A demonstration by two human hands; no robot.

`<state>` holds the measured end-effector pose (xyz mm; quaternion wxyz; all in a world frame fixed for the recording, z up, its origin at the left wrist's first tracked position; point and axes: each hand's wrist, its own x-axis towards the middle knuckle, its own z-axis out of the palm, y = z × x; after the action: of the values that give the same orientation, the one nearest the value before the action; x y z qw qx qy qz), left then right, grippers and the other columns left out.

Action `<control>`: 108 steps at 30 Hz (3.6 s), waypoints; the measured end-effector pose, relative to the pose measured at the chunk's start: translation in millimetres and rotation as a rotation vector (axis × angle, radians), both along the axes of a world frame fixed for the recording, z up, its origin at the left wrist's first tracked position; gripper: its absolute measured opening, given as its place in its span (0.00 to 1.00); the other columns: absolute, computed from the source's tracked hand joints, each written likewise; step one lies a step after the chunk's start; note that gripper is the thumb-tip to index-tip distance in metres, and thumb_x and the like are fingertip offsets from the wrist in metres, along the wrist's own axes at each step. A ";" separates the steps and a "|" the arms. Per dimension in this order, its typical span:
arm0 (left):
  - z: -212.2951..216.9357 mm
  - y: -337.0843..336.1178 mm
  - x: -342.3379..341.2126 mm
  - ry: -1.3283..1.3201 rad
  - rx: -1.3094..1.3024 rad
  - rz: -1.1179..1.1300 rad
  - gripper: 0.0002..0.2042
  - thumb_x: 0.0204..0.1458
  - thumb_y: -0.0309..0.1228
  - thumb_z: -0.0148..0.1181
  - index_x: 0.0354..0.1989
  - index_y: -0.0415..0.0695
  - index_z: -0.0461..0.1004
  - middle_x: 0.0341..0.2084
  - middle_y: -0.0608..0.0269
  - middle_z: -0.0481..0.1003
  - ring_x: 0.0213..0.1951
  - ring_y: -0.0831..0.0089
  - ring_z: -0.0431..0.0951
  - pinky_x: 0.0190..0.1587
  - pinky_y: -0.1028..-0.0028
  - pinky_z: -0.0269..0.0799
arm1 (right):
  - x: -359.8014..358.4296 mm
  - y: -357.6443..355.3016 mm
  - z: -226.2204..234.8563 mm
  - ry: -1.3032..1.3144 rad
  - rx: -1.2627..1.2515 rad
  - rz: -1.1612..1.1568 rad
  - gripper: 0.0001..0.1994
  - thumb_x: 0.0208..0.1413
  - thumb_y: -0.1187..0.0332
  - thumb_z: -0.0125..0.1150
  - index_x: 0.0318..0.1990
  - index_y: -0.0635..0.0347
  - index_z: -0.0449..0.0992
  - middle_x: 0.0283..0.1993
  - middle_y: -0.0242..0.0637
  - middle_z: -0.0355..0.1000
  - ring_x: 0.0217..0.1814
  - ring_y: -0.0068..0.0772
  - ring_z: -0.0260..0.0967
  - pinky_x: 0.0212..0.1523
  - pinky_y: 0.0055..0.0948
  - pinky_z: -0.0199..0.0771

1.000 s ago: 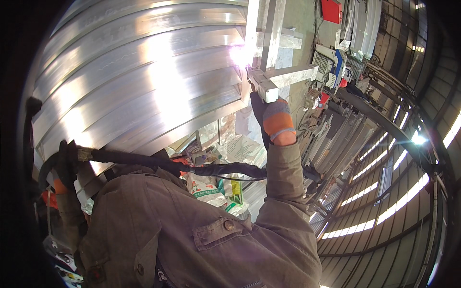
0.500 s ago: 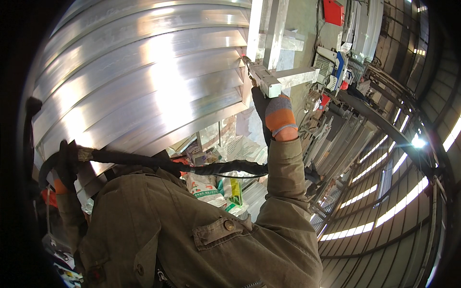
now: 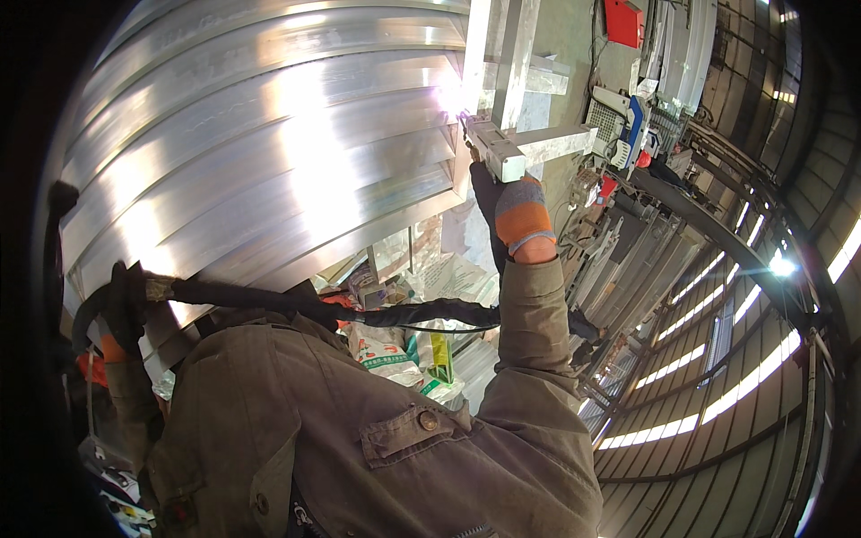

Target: The person welds a metal frame using a handheld welding torch, moving along the seam of a large curved metal panel. The welder maintains a steady arc and progresses along the joint, with bright sparks visible throughout.

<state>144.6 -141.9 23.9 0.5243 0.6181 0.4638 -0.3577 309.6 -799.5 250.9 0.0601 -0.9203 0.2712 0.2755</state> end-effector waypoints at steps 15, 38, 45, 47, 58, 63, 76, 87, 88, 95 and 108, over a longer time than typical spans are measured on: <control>-7.3 4.0 -5.0 0.006 -0.006 0.032 0.32 0.66 0.75 0.60 0.28 0.58 0.77 0.15 0.76 0.65 0.13 0.82 0.60 0.17 0.77 0.51 | -10.5 -27.7 -12.2 -0.015 -0.014 0.026 0.24 0.71 0.49 0.68 0.65 0.53 0.87 0.55 0.52 0.89 0.60 0.60 0.87 0.56 0.50 0.87; -5.0 1.6 0.4 0.069 0.020 0.043 0.33 0.66 0.76 0.58 0.27 0.59 0.75 0.15 0.77 0.63 0.14 0.83 0.59 0.18 0.78 0.51 | -17.8 -27.2 -3.4 0.009 0.009 0.006 0.24 0.72 0.47 0.66 0.62 0.55 0.87 0.43 0.50 0.89 0.42 0.55 0.88 0.43 0.50 0.85; -9.4 5.0 -1.9 -0.031 -0.093 0.050 0.28 0.69 0.71 0.60 0.33 0.59 0.80 0.15 0.77 0.67 0.13 0.82 0.61 0.15 0.77 0.50 | -21.9 -28.0 -3.2 -0.017 0.036 -0.023 0.23 0.72 0.49 0.68 0.62 0.55 0.87 0.42 0.50 0.89 0.41 0.54 0.88 0.42 0.49 0.85; -8.7 2.4 -0.7 -0.042 -0.074 0.057 0.28 0.70 0.70 0.60 0.32 0.59 0.80 0.15 0.78 0.66 0.12 0.82 0.60 0.15 0.78 0.49 | -24.2 -30.3 -2.5 -0.018 0.033 -0.024 0.22 0.72 0.49 0.68 0.62 0.55 0.87 0.43 0.50 0.89 0.42 0.54 0.88 0.42 0.50 0.85; 10.3 -8.7 16.5 -0.019 -0.093 0.059 0.30 0.73 0.68 0.56 0.34 0.55 0.85 0.13 0.77 0.64 0.13 0.83 0.59 0.17 0.77 0.49 | -36.8 -24.5 18.2 -0.216 0.235 -0.054 0.20 0.72 0.56 0.74 0.61 0.62 0.87 0.51 0.50 0.91 0.53 0.51 0.91 0.50 0.44 0.87; 15.6 -12.0 16.0 0.020 -0.011 0.083 0.30 0.70 0.70 0.57 0.36 0.56 0.85 0.14 0.77 0.65 0.12 0.82 0.59 0.15 0.76 0.49 | -26.7 -19.7 12.5 -0.142 0.215 -0.110 0.21 0.73 0.55 0.72 0.61 0.62 0.88 0.52 0.47 0.91 0.54 0.48 0.91 0.50 0.43 0.87; -7.3 4.3 -9.5 -0.076 -0.018 0.085 0.19 0.79 0.51 0.53 0.49 0.49 0.82 0.21 0.73 0.72 0.18 0.81 0.66 0.18 0.77 0.57 | -37.2 -37.3 -7.6 -0.281 0.385 -0.282 0.18 0.70 0.52 0.76 0.46 0.60 0.88 0.24 0.27 0.77 0.23 0.21 0.70 0.23 0.33 0.67; -24.9 19.8 -20.3 -0.170 -0.001 0.047 0.17 0.82 0.46 0.53 0.56 0.47 0.82 0.23 0.74 0.73 0.19 0.82 0.67 0.20 0.78 0.58 | -37.4 -35.4 -6.5 -0.298 0.395 -0.306 0.19 0.69 0.51 0.78 0.45 0.61 0.88 0.24 0.28 0.77 0.22 0.21 0.72 0.22 0.32 0.68; -22.6 18.1 -19.7 -0.140 -0.020 0.074 0.17 0.81 0.47 0.53 0.56 0.47 0.82 0.22 0.74 0.72 0.19 0.83 0.66 0.20 0.78 0.57 | -38.2 -36.5 -7.5 -0.306 0.415 -0.321 0.19 0.69 0.51 0.78 0.45 0.61 0.88 0.24 0.28 0.77 0.22 0.21 0.72 0.22 0.32 0.68; -16.8 20.4 -11.2 -0.065 -0.110 0.155 0.23 0.78 0.56 0.56 0.54 0.49 0.86 0.19 0.78 0.68 0.17 0.85 0.61 0.19 0.78 0.52 | -34.5 -45.9 -8.5 -0.178 0.317 -0.363 0.15 0.69 0.59 0.79 0.52 0.61 0.85 0.31 0.33 0.81 0.24 0.26 0.75 0.23 0.33 0.73; -4.8 13.2 -2.2 -0.050 -0.118 0.178 0.24 0.73 0.64 0.61 0.39 0.56 0.83 0.15 0.81 0.64 0.14 0.86 0.57 0.17 0.79 0.47 | -36.1 -45.3 -8.9 -0.185 0.312 -0.375 0.15 0.69 0.58 0.78 0.48 0.60 0.85 0.29 0.30 0.80 0.23 0.23 0.73 0.23 0.32 0.71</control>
<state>142.4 -128.7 19.1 0.6009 0.5512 0.4819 -0.3208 273.5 -844.8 242.0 0.2756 -0.8549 0.3845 0.2128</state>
